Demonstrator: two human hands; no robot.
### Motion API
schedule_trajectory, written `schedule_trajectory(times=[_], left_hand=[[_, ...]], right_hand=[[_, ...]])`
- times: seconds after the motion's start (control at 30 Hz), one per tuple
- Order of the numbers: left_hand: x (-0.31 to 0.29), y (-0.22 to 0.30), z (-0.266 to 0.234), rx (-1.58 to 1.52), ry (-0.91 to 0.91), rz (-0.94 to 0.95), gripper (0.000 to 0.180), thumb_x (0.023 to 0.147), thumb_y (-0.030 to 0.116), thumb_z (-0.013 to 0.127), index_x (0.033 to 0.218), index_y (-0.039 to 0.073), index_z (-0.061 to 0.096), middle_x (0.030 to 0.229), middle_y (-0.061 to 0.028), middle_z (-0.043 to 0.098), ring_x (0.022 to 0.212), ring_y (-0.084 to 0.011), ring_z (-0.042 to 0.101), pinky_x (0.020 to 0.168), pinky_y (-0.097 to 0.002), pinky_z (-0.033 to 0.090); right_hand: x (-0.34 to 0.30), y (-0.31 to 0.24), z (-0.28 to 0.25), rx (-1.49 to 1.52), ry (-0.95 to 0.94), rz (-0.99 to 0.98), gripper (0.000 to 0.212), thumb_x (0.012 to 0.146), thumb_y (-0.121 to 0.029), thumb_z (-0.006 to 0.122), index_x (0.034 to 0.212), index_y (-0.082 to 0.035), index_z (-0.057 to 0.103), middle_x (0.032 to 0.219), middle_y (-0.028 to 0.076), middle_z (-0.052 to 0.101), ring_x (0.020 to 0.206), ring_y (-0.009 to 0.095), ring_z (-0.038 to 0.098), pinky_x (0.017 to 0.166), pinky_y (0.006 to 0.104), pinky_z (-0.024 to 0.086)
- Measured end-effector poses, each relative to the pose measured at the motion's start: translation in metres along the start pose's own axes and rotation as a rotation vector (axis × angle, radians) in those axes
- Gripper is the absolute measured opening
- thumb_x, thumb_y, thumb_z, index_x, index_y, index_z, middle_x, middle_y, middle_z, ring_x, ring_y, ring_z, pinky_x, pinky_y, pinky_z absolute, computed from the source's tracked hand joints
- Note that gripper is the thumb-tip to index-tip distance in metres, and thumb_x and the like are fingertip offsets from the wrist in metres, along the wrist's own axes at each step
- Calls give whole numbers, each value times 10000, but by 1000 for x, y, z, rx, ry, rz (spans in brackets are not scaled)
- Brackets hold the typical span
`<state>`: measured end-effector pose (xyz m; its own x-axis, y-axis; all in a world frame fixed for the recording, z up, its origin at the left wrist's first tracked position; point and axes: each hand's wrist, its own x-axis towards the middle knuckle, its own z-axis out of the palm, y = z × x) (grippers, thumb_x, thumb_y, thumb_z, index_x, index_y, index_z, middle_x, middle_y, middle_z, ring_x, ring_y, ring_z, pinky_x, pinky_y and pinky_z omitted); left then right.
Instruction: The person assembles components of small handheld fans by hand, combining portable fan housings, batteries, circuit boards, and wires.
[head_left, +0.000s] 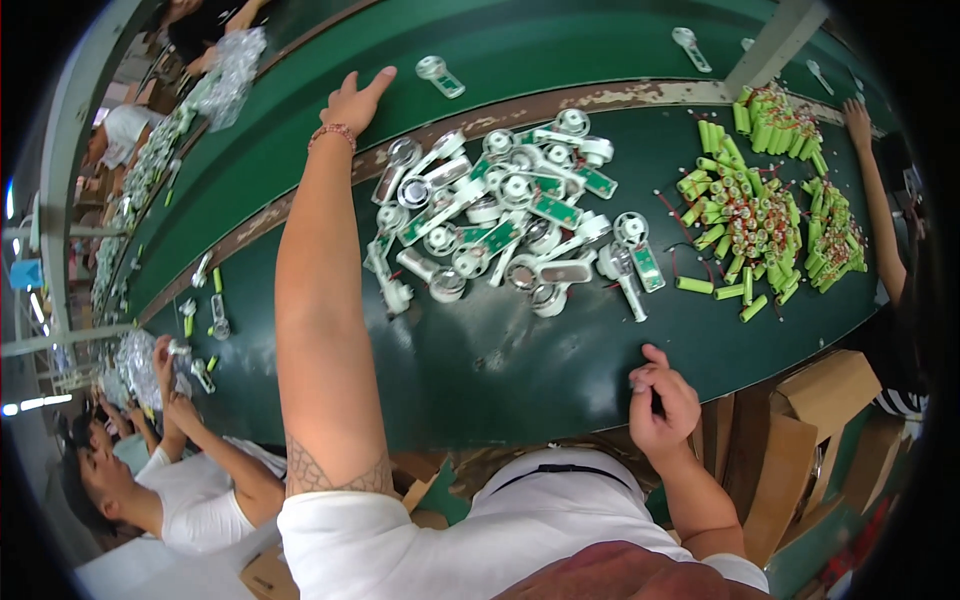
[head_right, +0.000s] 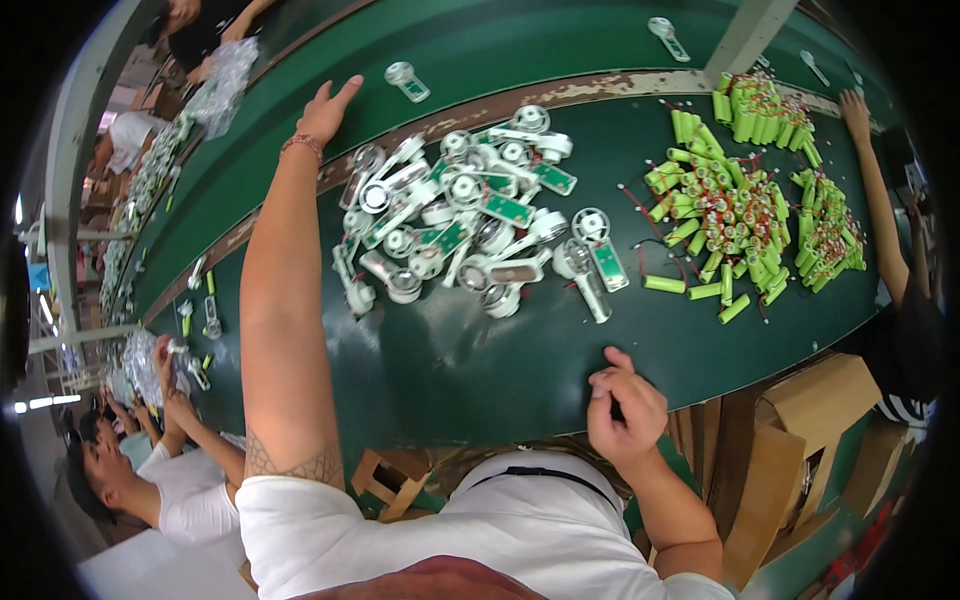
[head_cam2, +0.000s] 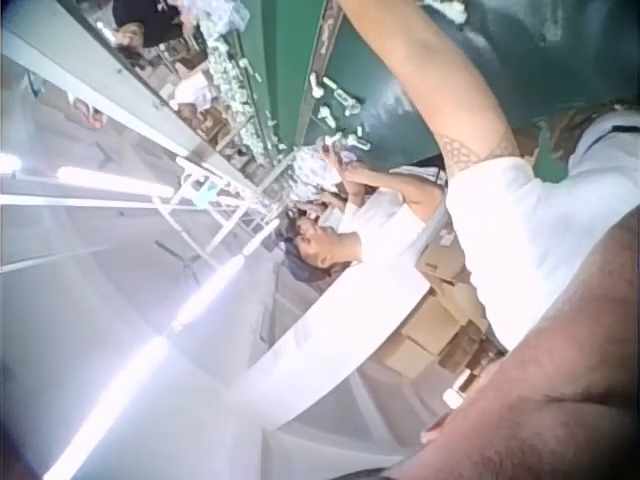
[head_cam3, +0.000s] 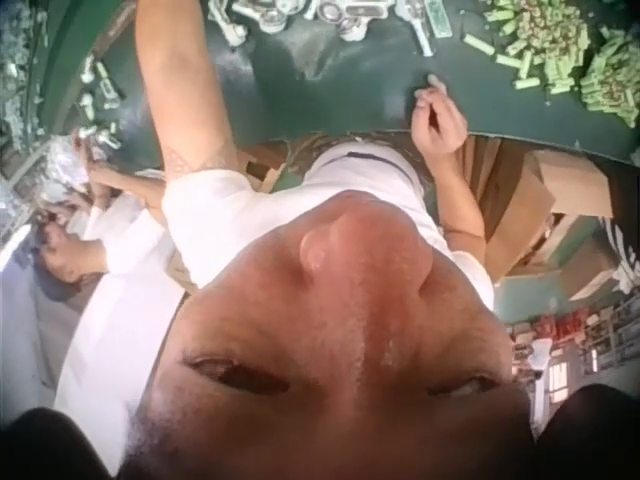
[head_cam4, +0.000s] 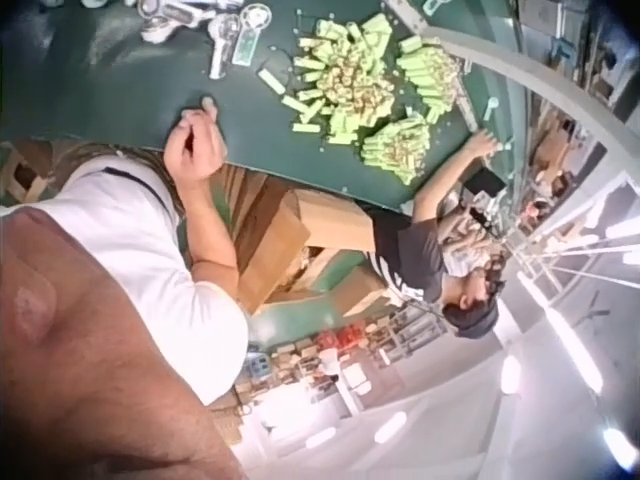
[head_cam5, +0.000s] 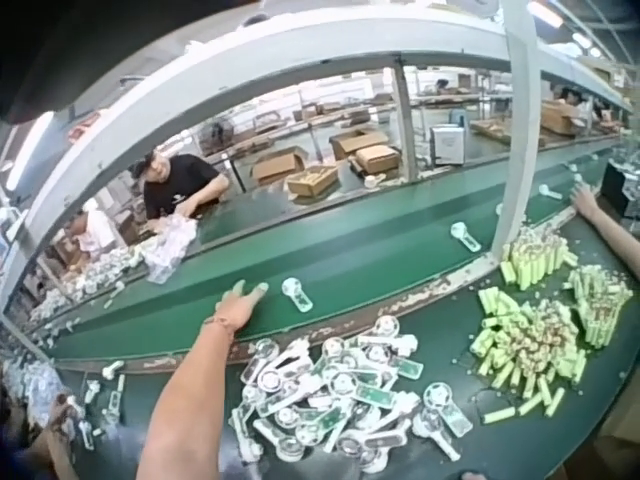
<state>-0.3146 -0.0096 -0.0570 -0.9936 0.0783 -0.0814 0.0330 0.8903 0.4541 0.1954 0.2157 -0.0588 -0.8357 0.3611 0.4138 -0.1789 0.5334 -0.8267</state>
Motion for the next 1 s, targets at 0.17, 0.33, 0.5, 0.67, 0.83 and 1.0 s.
schedule_trajectory(times=[0.17, 0.33, 0.5, 0.67, 0.83, 1.0], left_hand=[[-31, 99, 45, 213, -30, 329, 803, 719, 537, 669, 1423, 221, 444, 1428, -222, 415, 1295, -452, 393, 1083, -477, 341], [-51, 143, 50, 438, -58, 540, 473, 754, 209, 634, 1224, 205, 586, 1286, -158, 515, 1157, -417, 513, 957, -457, 469], [-42, 121, 35, 330, -2, 652, 362, 764, 135, 613, 1125, 155, 625, 1213, -172, 552, 1086, -390, 568, 922, -436, 484], [-92, 97, -2, 115, 2, 664, 345, 730, 42, 609, 1074, 68, 613, 1156, -168, 571, 1023, -340, 594, 887, -378, 489], [-195, 68, -47, -245, 78, 632, 361, 715, -23, 604, 1065, 62, 599, 1239, -111, 547, 1020, -225, 584, 792, -310, 496], [-260, 41, -47, -74, 135, 636, 303, 721, -36, 626, 1015, 38, 609, 1212, -161, 539, 940, -284, 606, 750, -343, 504]], right_hand=[[4, -3, -4, -22, 4, 7, 114, 777, 134, 556, 837, 46, 597, 744, 135, 648, 684, 236, 660, 894, 464, 535], [70, -24, -38, 159, 47, -50, 105, 835, 104, 550, 926, 79, 596, 799, 149, 664, 782, 262, 678, 909, 492, 513], [253, 15, -14, -212, 169, -55, 227, 808, -152, 676, 991, -20, 695, 758, 82, 688, 677, 140, 637, 638, 281, 495], [352, 100, -9, -713, 5, 236, 291, 776, -195, 611, 1004, -30, 688, 977, 203, 682, 950, 365, 650, 840, 422, 521], [364, 147, -10, -864, -117, 353, 219, 817, -175, 595, 964, -42, 688, 984, 205, 680, 967, 353, 652, 842, 438, 526], [371, 158, 13, -852, 55, 365, 195, 786, -169, 635, 884, -27, 726, 884, 210, 691, 846, 355, 677, 756, 427, 536]])
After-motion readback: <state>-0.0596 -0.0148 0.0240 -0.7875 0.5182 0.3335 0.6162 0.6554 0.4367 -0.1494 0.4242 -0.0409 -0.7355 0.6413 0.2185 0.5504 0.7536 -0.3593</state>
